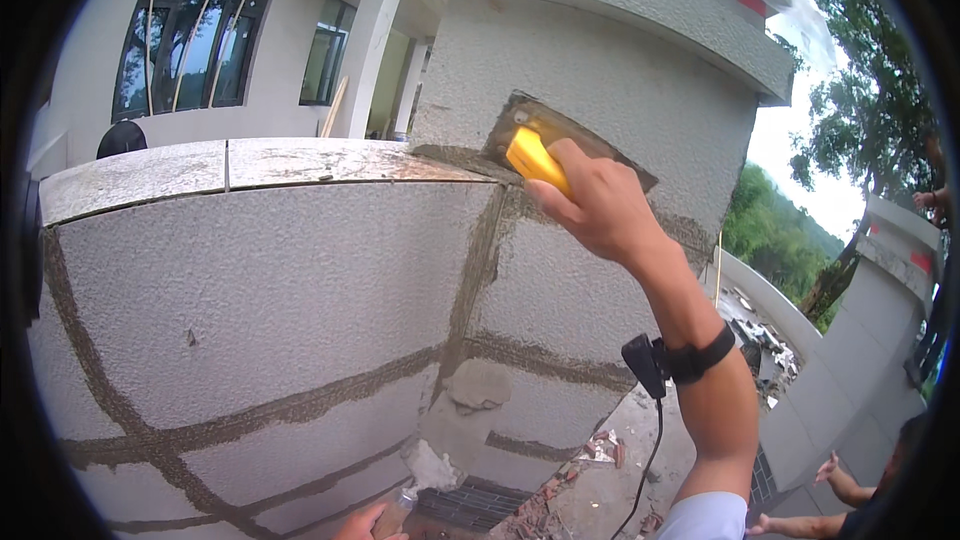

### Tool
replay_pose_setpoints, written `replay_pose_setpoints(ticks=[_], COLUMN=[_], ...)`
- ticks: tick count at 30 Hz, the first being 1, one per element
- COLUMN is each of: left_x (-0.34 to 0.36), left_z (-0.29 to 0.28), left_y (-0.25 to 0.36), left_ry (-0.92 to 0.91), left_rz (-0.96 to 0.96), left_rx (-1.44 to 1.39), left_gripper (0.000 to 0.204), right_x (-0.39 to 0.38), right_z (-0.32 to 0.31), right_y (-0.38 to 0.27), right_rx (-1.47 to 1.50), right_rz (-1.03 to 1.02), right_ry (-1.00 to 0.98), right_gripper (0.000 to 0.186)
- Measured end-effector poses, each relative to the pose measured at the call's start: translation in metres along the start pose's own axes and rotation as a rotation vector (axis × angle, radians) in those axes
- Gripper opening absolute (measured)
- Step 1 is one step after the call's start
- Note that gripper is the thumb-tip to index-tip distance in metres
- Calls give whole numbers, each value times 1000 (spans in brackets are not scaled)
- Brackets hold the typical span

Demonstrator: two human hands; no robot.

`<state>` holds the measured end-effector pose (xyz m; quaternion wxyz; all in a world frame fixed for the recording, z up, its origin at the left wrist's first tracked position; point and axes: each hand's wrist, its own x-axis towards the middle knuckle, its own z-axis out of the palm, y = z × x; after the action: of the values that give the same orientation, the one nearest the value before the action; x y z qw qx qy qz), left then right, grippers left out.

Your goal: Applying mortar and smoothing joints on an exterior tiled wall.

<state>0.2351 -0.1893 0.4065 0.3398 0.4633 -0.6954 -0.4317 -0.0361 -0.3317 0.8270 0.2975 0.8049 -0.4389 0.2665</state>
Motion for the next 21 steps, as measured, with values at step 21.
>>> replay_pose_setpoints(ticks=[21], left_x=[57], left_z=[4], left_y=[-14], left_ry=[-326], left_rz=[-203], left_rx=[-477], left_gripper=[64], right_x=[122], right_z=[79], right_y=[25], right_rx=[-175], right_rz=[73], right_ry=[-393], right_gripper=[40])
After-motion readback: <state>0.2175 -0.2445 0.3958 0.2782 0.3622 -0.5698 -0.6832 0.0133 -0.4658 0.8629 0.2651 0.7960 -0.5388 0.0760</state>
